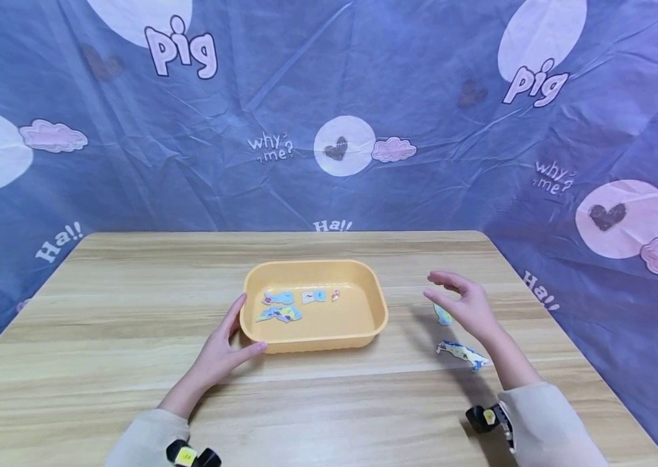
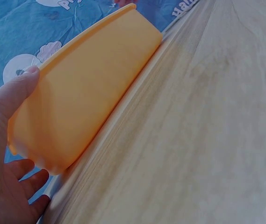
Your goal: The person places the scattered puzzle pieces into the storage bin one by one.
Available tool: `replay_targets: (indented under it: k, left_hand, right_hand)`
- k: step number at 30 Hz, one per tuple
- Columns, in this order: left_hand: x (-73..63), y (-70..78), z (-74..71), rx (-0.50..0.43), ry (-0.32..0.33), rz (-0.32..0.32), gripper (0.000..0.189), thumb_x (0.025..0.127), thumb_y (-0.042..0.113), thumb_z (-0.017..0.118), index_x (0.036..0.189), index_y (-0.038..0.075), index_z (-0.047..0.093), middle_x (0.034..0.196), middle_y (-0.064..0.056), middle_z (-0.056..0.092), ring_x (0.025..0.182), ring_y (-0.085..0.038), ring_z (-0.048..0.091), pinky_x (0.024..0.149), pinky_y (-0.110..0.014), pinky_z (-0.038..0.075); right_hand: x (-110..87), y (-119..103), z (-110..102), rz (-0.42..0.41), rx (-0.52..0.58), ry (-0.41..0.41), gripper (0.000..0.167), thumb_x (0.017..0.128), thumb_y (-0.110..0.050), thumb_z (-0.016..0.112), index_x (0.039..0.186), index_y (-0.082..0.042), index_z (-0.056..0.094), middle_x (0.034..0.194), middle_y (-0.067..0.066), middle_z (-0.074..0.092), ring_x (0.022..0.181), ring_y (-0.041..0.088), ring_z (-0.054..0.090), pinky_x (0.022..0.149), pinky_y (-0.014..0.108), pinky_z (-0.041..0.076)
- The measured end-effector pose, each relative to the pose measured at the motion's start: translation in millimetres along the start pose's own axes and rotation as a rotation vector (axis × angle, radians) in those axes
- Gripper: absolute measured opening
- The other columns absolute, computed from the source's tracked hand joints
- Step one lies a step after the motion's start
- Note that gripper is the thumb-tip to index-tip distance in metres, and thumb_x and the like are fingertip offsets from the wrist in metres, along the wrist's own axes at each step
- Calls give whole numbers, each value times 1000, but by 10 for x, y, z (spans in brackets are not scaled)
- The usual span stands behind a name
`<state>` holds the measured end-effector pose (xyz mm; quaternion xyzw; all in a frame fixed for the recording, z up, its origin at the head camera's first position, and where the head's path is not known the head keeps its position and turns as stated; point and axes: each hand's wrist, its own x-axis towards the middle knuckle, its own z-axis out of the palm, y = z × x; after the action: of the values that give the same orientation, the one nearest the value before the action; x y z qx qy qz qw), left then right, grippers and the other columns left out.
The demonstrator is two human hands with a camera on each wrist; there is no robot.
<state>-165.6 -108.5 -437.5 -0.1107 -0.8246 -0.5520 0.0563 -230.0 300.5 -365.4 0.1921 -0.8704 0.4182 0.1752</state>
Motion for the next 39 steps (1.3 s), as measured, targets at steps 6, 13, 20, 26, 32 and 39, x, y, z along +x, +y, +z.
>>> replay_targets:
  k: [6, 13, 20, 26, 32, 39]
  left_hand:
    - [4, 3, 0, 0, -2, 1, 90, 69, 31, 72, 138, 27, 14, 137, -11, 26, 121, -26, 27, 98, -48, 14]
    - [-3, 1, -2, 0, -1, -2, 90, 69, 32, 71, 138, 28, 14, 137, -10, 26, 122, -26, 27, 99, -47, 14]
    - [-10, 10, -1, -9, -4, -9, 90, 69, 32, 72, 138, 29, 14, 137, -11, 26, 122, -26, 27, 99, -47, 13]
    - [-15, 16, -12, 3, -4, -15, 91, 69, 33, 72, 138, 29, 13, 138, -10, 24, 122, -26, 25, 98, -48, 13]
    - [-17, 16, -12, 10, -5, -22, 91, 69, 34, 71, 138, 29, 13, 138, -9, 23, 122, -26, 25, 98, -48, 14]
    - [-11, 22, -11, 10, -2, -17, 90, 69, 33, 72, 138, 28, 14, 138, -10, 25, 122, -26, 27, 98, -48, 14]
  right_hand:
    - [-109, 120, -69, 37, -5, 5, 34, 78, -14, 64, 106, 5, 57, 101, 16, 59, 91, 9, 49, 80, 15, 37]
    - [-211, 165, -100, 76, -51, 18, 35, 79, -16, 64, 106, 4, 58, 100, 16, 60, 91, 16, 52, 79, 19, 38]
    - [-309, 544, -58, 113, -70, 85, 38, 77, -23, 66, 103, 4, 59, 98, 14, 61, 92, 17, 52, 77, 20, 38]
    - [-348, 1019, -11, 141, -176, 141, 40, 74, -34, 67, 101, -5, 63, 93, 5, 63, 84, 9, 54, 73, 15, 39]
    - [-375, 586, -83, 209, -153, 98, 40, 77, -24, 65, 100, 8, 59, 93, 21, 60, 82, 28, 56, 74, 33, 44]
    - [-404, 490, -85, 280, -183, 69, 40, 79, -25, 63, 101, 8, 58, 92, 22, 60, 80, 30, 57, 65, 17, 42]
